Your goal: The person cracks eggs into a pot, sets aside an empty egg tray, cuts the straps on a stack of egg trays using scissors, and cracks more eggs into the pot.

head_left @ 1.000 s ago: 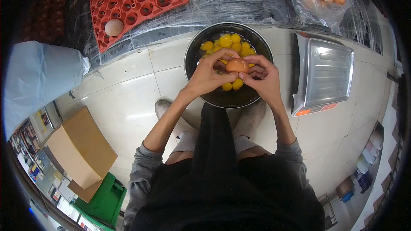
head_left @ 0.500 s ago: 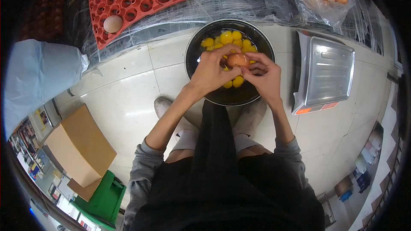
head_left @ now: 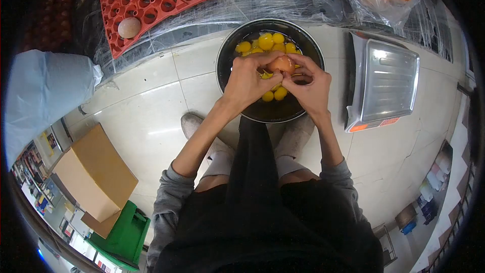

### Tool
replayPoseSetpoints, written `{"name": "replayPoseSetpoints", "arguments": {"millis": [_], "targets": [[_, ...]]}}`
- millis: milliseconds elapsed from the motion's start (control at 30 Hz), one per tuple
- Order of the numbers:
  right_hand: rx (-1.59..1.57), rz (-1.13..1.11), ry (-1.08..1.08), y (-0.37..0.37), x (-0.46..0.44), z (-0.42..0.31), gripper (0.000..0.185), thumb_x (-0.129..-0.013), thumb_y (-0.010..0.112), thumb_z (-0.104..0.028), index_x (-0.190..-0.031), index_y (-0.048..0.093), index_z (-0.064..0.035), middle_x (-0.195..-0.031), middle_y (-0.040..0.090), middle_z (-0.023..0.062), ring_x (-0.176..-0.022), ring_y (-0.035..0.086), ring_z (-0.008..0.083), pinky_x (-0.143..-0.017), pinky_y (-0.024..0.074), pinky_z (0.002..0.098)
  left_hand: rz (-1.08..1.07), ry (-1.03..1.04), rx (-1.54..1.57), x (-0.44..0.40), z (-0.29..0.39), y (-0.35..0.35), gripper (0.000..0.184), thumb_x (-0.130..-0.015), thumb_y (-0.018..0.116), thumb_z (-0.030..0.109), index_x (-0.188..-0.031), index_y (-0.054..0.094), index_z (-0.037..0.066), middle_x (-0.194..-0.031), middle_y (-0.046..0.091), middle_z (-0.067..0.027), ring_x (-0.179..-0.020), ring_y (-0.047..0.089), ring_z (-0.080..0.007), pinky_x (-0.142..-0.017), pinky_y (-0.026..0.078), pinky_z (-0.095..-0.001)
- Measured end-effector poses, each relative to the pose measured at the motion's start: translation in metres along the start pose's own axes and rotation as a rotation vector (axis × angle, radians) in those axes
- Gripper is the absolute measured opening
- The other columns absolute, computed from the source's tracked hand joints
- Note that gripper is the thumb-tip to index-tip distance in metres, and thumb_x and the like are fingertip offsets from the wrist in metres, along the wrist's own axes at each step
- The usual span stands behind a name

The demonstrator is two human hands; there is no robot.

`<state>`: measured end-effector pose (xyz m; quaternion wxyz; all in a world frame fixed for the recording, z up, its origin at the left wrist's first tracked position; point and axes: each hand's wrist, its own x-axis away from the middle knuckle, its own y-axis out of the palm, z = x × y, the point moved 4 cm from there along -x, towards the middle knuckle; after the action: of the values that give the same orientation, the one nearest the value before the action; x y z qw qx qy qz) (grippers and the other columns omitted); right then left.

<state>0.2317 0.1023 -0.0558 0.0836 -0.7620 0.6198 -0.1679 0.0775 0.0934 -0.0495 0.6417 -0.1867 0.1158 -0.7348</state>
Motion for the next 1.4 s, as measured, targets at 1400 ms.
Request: {"name": "replayPoseSetpoints", "arguments": {"millis": [1400], "targets": [[-0.496,-0.016,0.266,-0.013,-0.029,0.003,0.024,-0.081,0.066,-0.008,-0.102,0.064,0.0043,-0.092,0.065,0.0141,-0.078,0.065,0.0169,-0.072,0.0546,0.0260,-0.002,-0.296,0.651,-0.010,-0.018,-0.009,0.033,-0.083,0.061,0.015,-0.113,0.061,0.001,-0.101,0.065,-0.0092,-0.079,0.060,-0.0091,-0.076,0.049,-0.0228]]}}
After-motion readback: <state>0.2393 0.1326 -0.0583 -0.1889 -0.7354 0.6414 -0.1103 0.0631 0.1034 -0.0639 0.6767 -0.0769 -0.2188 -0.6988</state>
